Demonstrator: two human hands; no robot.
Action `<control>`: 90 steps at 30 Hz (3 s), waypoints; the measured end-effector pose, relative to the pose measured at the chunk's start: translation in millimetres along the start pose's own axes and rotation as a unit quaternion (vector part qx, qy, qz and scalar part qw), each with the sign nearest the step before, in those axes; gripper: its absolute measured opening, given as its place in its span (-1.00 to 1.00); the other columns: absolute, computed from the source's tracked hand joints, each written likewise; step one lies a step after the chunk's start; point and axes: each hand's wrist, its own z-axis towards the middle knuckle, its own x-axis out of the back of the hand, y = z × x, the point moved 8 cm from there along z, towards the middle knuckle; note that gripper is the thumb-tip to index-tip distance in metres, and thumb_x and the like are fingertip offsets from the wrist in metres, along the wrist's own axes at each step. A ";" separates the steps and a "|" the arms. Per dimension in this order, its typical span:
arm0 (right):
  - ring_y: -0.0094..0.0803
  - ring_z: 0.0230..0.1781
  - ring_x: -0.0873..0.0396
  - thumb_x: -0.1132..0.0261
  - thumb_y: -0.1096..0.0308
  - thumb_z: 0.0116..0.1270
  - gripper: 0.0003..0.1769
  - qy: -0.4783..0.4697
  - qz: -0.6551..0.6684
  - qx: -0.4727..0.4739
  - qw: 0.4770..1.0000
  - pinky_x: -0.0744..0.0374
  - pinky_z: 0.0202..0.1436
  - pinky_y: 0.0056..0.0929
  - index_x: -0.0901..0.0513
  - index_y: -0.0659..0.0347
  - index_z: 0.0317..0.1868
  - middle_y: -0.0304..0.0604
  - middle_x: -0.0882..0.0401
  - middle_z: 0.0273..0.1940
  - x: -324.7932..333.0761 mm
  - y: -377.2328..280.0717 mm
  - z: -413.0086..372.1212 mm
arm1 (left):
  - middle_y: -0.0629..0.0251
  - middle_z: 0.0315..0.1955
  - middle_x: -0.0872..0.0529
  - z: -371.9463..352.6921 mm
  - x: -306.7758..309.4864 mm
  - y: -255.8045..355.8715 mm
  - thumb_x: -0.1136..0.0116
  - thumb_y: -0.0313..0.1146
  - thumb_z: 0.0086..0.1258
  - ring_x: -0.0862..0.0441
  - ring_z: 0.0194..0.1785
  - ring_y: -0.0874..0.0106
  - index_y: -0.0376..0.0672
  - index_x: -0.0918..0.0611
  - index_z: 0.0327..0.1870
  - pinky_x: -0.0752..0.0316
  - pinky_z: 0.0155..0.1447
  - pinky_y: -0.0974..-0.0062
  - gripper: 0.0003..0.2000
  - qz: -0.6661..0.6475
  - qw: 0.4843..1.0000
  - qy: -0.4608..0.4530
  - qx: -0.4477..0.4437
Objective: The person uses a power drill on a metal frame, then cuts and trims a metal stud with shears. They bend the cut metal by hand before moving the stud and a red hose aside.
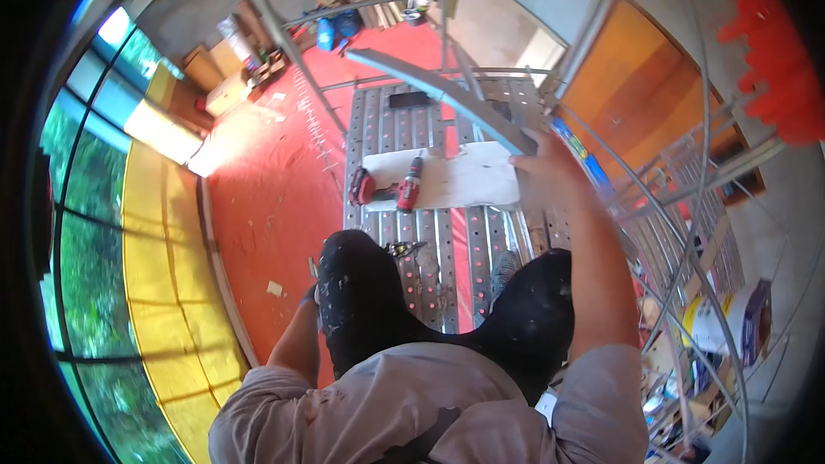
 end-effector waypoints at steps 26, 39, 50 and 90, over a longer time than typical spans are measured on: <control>-0.43 -0.23 -0.68 -0.16 0.01 0.61 -0.54 -0.063 0.416 0.015 0.907 -0.60 -0.06 -0.40 -0.69 0.29 0.05 -0.19 -0.73 -0.23 -0.6 -32.0 15.9 | 0.17 0.09 -0.71 -127.8 377.0 300.6 -0.29 -0.02 0.49 -0.72 0.03 0.36 -0.21 -0.48 0.44 -0.66 0.05 0.35 -0.38 -0.528 0.776 0.197 -0.283; -0.08 0.15 -0.57 -0.59 0.29 -0.01 -0.31 0.206 -0.196 0.191 0.940 -0.51 0.22 -0.07 -0.62 0.04 0.21 -0.13 -0.59 0.07 29.3 -97.6 -6.1 | -0.05 0.15 -0.63 -76.9 367.4 412.7 -0.27 -0.16 0.52 -0.58 0.28 -0.04 -0.21 -0.52 0.25 -0.54 0.32 -0.16 -0.57 -0.833 0.383 -0.092 -0.389; -0.08 0.18 -0.52 -0.56 0.26 0.03 -0.32 0.154 -0.220 0.136 0.954 -0.45 0.21 0.01 -0.60 0.02 0.23 -0.14 -0.58 0.05 1.5 -103.0 6.9 | 0.18 -0.02 -0.78 -97.5 373.7 397.6 -0.20 -0.06 0.56 -0.74 0.03 0.25 -0.29 -0.59 0.12 -0.62 0.17 0.32 -0.58 -0.667 0.544 0.093 -0.501; 0.07 0.25 -0.61 -0.56 -0.04 0.08 -0.05 0.113 -0.126 -0.111 0.979 -0.54 0.33 -0.10 -0.46 0.34 0.38 0.25 -0.63 0.20 42.4 -21.8 -11.2 | 0.02 0.04 -0.75 125.7 106.9 147.1 -0.39 0.33 0.13 -0.71 0.16 0.07 0.00 -0.64 0.26 -0.62 0.21 0.09 -0.24 0.131 0.945 0.162 -0.253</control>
